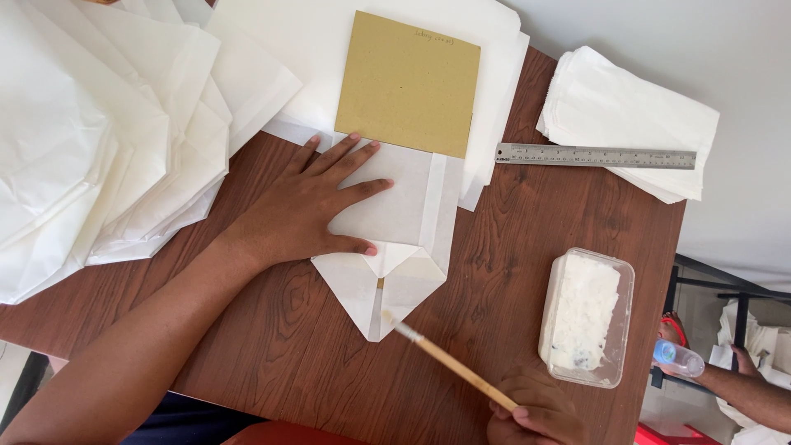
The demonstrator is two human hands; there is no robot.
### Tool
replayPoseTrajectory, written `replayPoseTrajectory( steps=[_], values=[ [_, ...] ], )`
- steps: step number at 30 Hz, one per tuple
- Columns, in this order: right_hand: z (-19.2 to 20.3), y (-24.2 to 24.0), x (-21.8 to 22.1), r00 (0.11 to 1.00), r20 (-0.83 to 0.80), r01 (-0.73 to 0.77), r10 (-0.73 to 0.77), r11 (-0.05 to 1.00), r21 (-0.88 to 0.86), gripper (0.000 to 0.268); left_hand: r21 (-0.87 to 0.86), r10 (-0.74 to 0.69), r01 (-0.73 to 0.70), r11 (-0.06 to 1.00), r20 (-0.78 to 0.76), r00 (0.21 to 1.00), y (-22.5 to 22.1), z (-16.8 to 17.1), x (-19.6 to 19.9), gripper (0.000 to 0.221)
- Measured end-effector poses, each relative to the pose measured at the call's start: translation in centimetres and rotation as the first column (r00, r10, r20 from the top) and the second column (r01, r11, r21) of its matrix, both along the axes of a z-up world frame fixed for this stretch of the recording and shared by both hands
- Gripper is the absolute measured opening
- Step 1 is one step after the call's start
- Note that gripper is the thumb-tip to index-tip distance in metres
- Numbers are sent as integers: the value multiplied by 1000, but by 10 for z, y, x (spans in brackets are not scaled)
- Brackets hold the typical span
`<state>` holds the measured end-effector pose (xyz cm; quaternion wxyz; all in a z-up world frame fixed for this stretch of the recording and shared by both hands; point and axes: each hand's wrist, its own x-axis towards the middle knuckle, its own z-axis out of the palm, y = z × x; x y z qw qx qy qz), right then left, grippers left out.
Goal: Folding and gluing the bottom of paper bags on a wooden table.
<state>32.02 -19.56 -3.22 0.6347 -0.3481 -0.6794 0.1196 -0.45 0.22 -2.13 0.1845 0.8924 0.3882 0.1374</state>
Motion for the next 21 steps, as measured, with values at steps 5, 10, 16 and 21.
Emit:
replayPoseTrajectory(
  steps=[5, 10, 16, 21],
  values=[
    [3, 7, -20, 997, 12, 71, -70, 996, -51, 46, -23, -4, 4, 1000, 0, 1000, 0, 1, 0, 82],
    [10, -1, -2, 992, 16, -123, 125, 988, -89, 38, -2, -1, 1, 1000, 12, 1000, -1, 0, -1, 82],
    [4, -2, -9, 994, -112, -1, -3, 999, -37, 30, -18, -3, 3, 1000, 2, 1000, 0, 1, 0, 82],
    [5, 13, 25, 826, 2, -537, 564, 787, -303, 44, -35, -11, 12, 999, 8, 1000, -1, 3, 0, 82]
  ],
)
